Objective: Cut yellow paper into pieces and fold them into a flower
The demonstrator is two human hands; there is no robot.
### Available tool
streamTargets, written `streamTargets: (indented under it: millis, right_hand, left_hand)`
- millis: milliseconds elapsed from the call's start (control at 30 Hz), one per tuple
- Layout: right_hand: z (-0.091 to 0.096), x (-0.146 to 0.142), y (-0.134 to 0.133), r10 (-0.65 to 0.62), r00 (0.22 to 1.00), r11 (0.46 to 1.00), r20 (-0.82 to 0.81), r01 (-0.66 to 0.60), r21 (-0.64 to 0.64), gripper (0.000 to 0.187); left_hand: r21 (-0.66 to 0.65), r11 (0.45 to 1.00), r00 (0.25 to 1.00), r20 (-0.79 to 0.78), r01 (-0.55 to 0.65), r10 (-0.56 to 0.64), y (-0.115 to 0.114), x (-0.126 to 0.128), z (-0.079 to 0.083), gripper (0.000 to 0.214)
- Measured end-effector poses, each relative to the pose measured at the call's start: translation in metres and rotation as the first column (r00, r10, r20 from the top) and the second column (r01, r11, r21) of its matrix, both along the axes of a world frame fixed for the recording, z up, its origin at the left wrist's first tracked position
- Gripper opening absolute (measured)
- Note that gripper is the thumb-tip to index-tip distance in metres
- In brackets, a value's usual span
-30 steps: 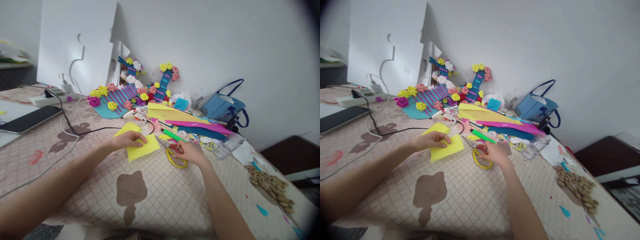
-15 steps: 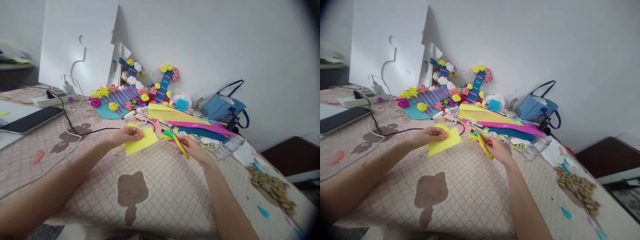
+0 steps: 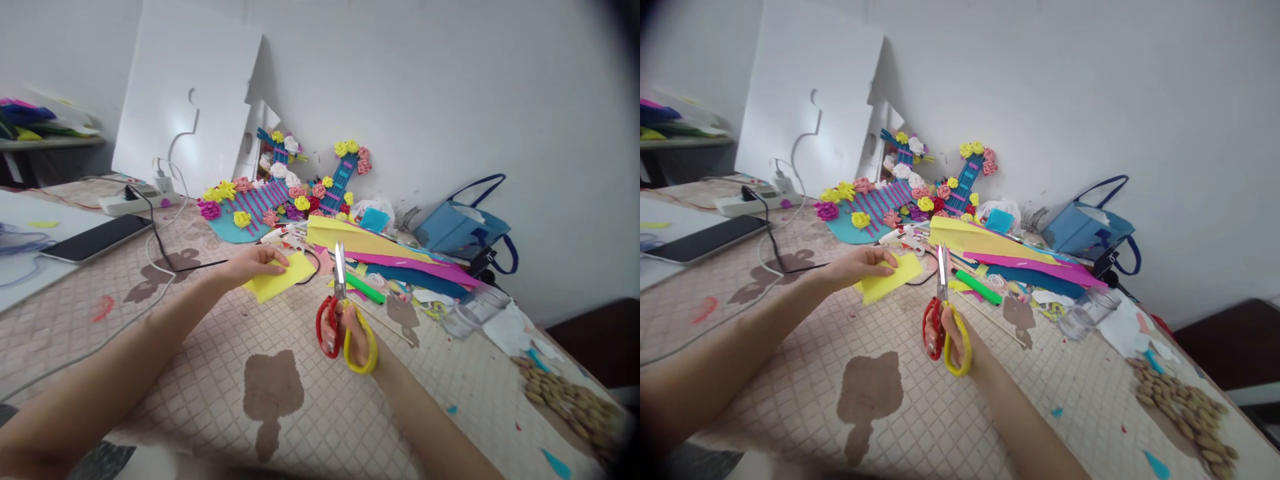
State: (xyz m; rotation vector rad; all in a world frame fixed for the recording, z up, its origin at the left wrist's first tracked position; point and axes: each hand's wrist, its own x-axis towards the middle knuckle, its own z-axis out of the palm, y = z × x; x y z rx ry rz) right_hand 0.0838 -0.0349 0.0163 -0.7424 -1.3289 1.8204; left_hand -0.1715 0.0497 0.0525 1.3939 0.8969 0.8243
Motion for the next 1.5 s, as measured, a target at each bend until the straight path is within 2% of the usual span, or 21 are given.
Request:
streamTargets:
  millis: [133,233,400,633,833,1133,1500]
  right_hand:
    - [0.005,-0.005,-0.012,0.152,0.988,0.981,-0.035,-0.155,-0.115,0.063]
    - [0.008,-0.008,-0.016,0.274,0.946,0.931,-0.176,-0.306,-0.199,0.069]
    - [0.006,-0.01,-0.016,0.331,0.877,0.874,-0.349,-0.425,-0.237,0.069]
    - [0.002,-0.007,-0.014,0.313,0.874,0.869,-0.371,-0.421,-0.26,0.071]
    - [0.004,-0.008,-0.013,0.309,0.878,0.867,-0.364,-0.418,-0.272,0.07]
    - [0.009,-0.006,-0.012,0.334,0.864,0.834,-0.377,-0.457,-0.309,0.071]
    - [0.01,-0.005,-0.013,0.347,0.854,0.822,-0.389,-0.476,-0.312,0.074]
  left_hand:
    - [0.002,1.0,1.0,0.017,0.0,0.0,0.003,-0.004,-0.001,0.032]
    - [-0.008,1.0,0.999,0.033,-0.006,0.006,0.003,-0.005,-0.001,0.033]
    - [-0.032,0.999,0.998,0.06,-0.033,0.035,0.004,-0.007,0.0,0.036]
    - [-0.026,0.998,0.997,0.065,-0.049,0.051,0.008,-0.012,-0.001,0.031]
    - [-0.02,1.0,0.997,0.074,-0.013,0.015,0.008,-0.012,-0.001,0.029]
    - [0.0,1.0,0.999,0.041,0.017,-0.017,0.004,-0.011,0.002,0.031]
    - [0.118,0.989,0.996,-0.012,0.087,-0.086,0.002,-0.01,0.006,0.026]
